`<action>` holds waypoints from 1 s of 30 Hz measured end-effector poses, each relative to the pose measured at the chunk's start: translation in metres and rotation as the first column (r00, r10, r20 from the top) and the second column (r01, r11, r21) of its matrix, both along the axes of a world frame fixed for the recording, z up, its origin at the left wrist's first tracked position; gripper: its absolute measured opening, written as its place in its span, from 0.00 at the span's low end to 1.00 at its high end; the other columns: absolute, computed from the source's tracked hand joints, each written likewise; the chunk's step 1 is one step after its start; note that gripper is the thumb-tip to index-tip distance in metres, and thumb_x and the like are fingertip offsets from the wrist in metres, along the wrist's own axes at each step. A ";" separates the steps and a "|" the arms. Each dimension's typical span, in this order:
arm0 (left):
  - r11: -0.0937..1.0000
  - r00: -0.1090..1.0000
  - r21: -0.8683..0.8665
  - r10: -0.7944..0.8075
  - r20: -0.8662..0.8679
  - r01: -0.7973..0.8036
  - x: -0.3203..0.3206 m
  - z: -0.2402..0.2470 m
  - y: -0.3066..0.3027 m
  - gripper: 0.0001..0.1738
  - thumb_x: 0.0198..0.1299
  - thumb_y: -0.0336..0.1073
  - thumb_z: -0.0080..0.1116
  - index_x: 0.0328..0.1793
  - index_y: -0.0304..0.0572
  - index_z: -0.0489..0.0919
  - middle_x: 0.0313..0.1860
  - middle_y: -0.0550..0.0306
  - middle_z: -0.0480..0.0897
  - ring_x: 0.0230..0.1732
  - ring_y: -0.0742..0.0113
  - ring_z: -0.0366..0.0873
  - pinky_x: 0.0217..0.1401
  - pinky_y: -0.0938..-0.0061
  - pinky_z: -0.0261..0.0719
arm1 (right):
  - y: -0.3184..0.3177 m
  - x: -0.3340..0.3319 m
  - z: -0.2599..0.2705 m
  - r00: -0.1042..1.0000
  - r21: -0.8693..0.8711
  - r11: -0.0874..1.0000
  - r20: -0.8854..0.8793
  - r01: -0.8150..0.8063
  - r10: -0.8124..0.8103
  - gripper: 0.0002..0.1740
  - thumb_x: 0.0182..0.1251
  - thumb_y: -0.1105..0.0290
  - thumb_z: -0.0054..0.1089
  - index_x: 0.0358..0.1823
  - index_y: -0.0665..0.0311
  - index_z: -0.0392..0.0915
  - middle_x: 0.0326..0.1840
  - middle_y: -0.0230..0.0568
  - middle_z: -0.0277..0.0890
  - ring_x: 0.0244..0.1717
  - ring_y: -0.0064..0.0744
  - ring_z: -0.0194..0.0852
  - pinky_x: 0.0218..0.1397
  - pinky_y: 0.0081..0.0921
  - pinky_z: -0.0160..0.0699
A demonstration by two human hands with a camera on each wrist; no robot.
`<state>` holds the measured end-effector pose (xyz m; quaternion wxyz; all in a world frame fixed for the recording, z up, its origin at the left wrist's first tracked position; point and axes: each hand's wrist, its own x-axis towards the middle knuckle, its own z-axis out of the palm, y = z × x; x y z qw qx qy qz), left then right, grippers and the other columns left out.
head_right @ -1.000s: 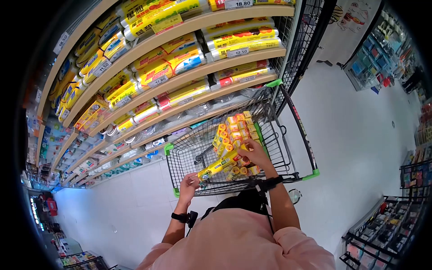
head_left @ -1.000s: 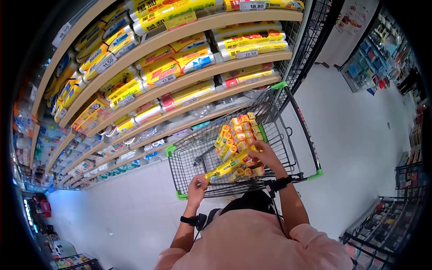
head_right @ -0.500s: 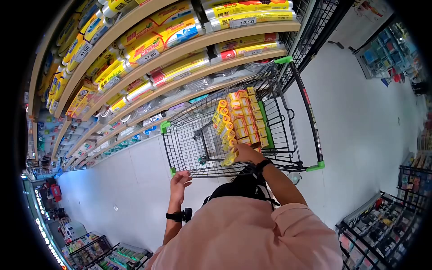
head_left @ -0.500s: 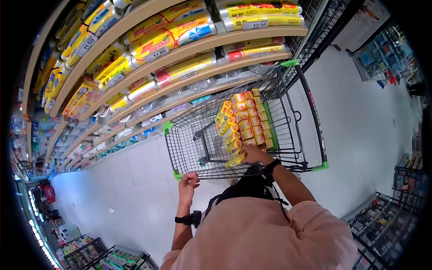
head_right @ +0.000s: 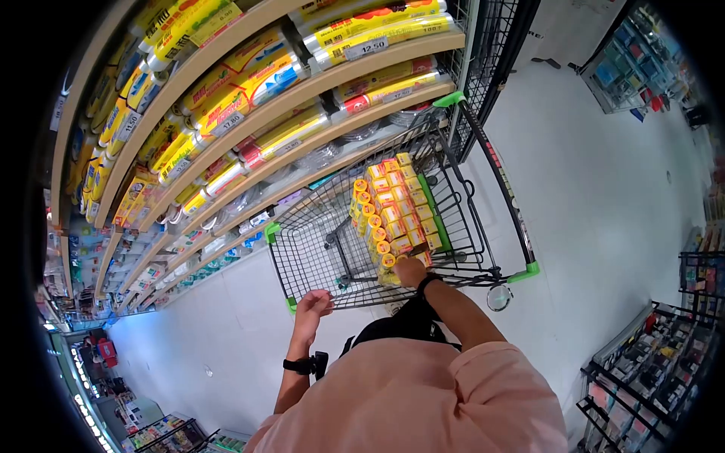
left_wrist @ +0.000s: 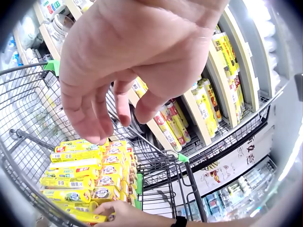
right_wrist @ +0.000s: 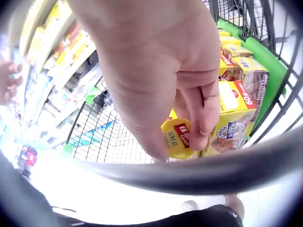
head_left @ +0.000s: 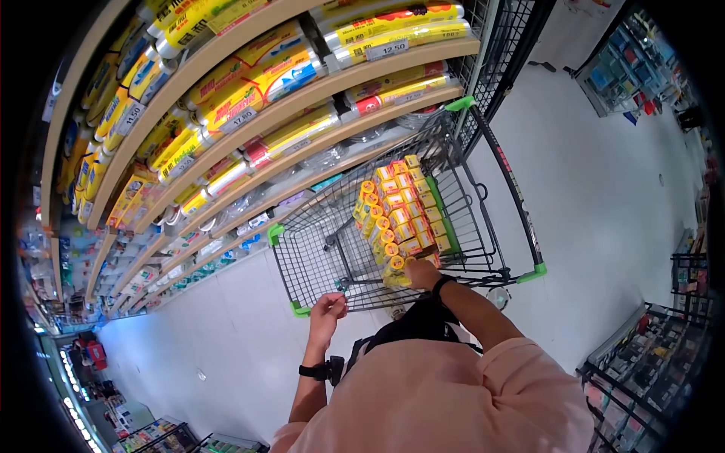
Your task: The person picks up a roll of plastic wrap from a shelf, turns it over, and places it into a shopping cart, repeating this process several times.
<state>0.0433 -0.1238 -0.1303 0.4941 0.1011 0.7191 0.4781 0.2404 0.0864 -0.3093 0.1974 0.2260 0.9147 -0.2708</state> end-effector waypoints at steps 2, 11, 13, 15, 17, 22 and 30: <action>1.000 1.000 0.009 -0.010 -0.002 0.010 0.000 0.003 -0.002 0.09 0.69 0.33 0.58 0.52 0.41 0.79 0.43 0.60 0.83 0.41 0.72 0.80 0.44 0.77 0.79 | 0.006 0.001 0.018 0.997 -0.012 0.999 -0.074 0.036 -0.037 0.15 0.44 0.63 0.68 0.32 0.64 0.85 0.37 0.50 0.83 0.40 0.48 0.84 0.40 0.44 0.84; 0.999 0.998 -0.002 0.044 -0.054 -0.045 -0.001 0.007 -0.044 0.10 0.69 0.34 0.56 0.52 0.39 0.78 0.47 0.56 0.83 0.46 0.64 0.82 0.49 0.70 0.81 | 0.007 0.001 0.020 0.979 0.066 0.979 -0.047 -0.195 0.198 0.11 0.52 0.68 0.65 0.36 0.65 0.86 0.38 0.51 0.84 0.36 0.50 0.85 0.36 0.44 0.85; 0.998 0.996 0.003 0.066 -0.059 -0.065 -0.001 0.012 -0.049 0.10 0.69 0.33 0.56 0.52 0.38 0.78 0.46 0.55 0.83 0.45 0.64 0.82 0.49 0.70 0.81 | -0.008 0.004 -0.048 0.994 0.204 0.974 -0.045 -0.093 0.104 0.09 0.55 0.71 0.63 0.37 0.66 0.84 0.39 0.50 0.83 0.39 0.49 0.85 0.38 0.44 0.85; 0.996 0.994 -0.003 0.094 -0.055 -0.095 -0.003 0.006 -0.059 0.10 0.68 0.32 0.56 0.52 0.38 0.78 0.46 0.55 0.83 0.45 0.64 0.83 0.49 0.70 0.82 | -0.005 0.004 -0.028 0.996 0.107 0.993 -0.072 -0.043 0.051 0.08 0.57 0.72 0.59 0.35 0.69 0.82 0.37 0.53 0.82 0.38 0.52 0.84 0.38 0.45 0.84; 0.993 0.992 0.034 0.116 -0.042 -0.115 -0.007 0.005 -0.069 0.09 0.68 0.32 0.57 0.51 0.38 0.78 0.45 0.57 0.83 0.44 0.66 0.82 0.47 0.72 0.81 | -0.007 0.006 -0.028 0.997 0.054 0.997 -0.057 -0.049 0.052 0.09 0.58 0.72 0.56 0.35 0.71 0.80 0.37 0.56 0.82 0.38 0.55 0.83 0.39 0.45 0.83; 0.986 0.986 0.047 0.160 -0.037 -0.158 -0.008 0.006 -0.087 0.10 0.67 0.31 0.58 0.52 0.37 0.78 0.45 0.57 0.83 0.43 0.66 0.83 0.46 0.72 0.81 | -0.007 0.015 -0.044 0.997 -0.031 1.000 -0.078 0.007 -0.009 0.13 0.55 0.71 0.56 0.40 0.72 0.80 0.46 0.62 0.80 0.47 0.58 0.81 0.49 0.46 0.80; 0.981 0.989 0.133 0.147 -0.027 -0.142 -0.004 0.005 -0.106 0.10 0.68 0.33 0.58 0.50 0.36 0.78 0.43 0.55 0.84 0.42 0.65 0.84 0.46 0.71 0.83 | -0.016 0.020 0.006 0.988 -0.211 0.966 0.006 0.152 -0.154 0.17 0.56 0.67 0.56 0.43 0.66 0.84 0.47 0.57 0.80 0.54 0.55 0.77 0.55 0.44 0.77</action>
